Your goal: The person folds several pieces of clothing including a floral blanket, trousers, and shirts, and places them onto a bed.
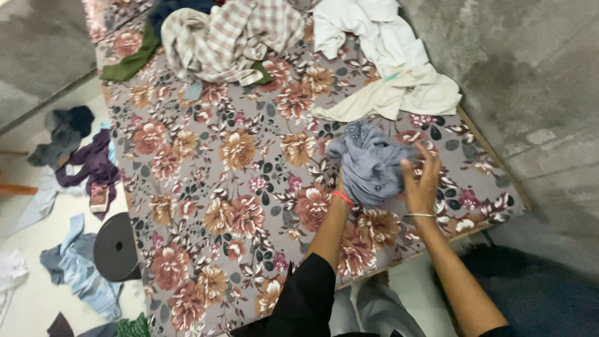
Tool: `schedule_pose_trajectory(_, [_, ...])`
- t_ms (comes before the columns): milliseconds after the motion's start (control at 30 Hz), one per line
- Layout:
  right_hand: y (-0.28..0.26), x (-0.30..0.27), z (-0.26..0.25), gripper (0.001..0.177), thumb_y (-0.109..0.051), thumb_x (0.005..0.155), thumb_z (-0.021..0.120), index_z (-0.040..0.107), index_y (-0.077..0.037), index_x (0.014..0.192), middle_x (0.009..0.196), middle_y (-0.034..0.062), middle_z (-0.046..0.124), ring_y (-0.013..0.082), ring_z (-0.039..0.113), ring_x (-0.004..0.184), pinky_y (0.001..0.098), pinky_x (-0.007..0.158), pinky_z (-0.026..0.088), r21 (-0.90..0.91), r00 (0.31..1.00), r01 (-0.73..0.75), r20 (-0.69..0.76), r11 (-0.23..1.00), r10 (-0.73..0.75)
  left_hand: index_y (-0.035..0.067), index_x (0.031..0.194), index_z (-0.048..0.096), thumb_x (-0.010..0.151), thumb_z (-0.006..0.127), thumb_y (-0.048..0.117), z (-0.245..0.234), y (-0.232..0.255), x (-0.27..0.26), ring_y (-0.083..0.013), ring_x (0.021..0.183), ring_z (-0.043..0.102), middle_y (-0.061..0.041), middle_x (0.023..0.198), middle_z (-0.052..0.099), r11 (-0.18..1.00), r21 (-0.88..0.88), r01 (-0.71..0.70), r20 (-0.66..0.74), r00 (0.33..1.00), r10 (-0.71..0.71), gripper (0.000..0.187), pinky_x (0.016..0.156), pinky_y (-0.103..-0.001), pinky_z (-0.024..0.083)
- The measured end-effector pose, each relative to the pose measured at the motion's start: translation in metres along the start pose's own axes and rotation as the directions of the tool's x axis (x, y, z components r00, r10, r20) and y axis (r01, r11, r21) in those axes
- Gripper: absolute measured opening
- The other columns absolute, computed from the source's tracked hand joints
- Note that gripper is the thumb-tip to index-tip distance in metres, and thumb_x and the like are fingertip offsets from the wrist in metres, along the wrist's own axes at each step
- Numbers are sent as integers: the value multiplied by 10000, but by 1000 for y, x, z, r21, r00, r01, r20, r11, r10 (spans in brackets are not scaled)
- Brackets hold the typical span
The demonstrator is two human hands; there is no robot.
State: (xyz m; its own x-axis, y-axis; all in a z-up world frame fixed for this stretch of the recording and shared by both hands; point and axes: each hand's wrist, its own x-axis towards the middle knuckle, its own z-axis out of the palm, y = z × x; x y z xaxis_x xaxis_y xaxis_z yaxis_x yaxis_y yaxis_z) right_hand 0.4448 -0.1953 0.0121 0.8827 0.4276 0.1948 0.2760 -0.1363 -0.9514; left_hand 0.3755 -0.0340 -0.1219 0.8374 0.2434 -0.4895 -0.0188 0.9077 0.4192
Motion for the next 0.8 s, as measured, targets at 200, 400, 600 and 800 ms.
schedule_pose_trajectory(200, [24, 31, 54, 526, -387, 899, 733, 626, -26, 1266, 1235, 148, 642, 313, 640, 1132, 443, 999, 496, 566, 697, -699, 405, 437, 592, 134, 1569, 400, 908, 484, 729, -11, 67, -34, -257, 1430, 434, -67, 1561, 464, 995, 75, -66, -120, 990, 75, 893, 1166, -469, 350])
schedule_pose_trajectory(400, [37, 70, 121, 484, -385, 915, 697, 647, -52, 1263, 1241, 121, 679, 287, 669, 1118, 438, 1007, 520, 494, 552, -825, 600, 274, 579, 126, 1586, 356, 856, 480, 775, -69, 151, -39, -274, 1458, 381, -88, 1597, 409, 961, 239, -140, -315, 925, 213, 984, 1152, -496, 319])
schedule_pose_trajectory(600, [43, 106, 186, 447, -382, 931, 662, 668, -79, 1259, 1248, 95, 716, 262, 698, 1104, 434, 1014, 544, 396, 492, -870, 650, 295, 579, 118, 1603, 312, 805, 475, 820, -110, 225, -42, -291, 1486, 328, -109, 1633, 355, 912, 400, -94, -439, 854, 280, 1076, 1137, -524, 288])
schedule_pose_trajectory(800, [47, 148, 265, 352, -339, 893, 661, 670, -115, 1165, 1141, 86, 733, 257, 720, 1022, 445, 955, 578, 400, 536, -844, 594, 357, 600, 155, 1590, 310, 681, 531, 810, -106, 283, -51, -334, 1481, 334, -114, 1632, 346, 855, 512, 75, -469, 859, 206, 1142, 1090, -613, 289])
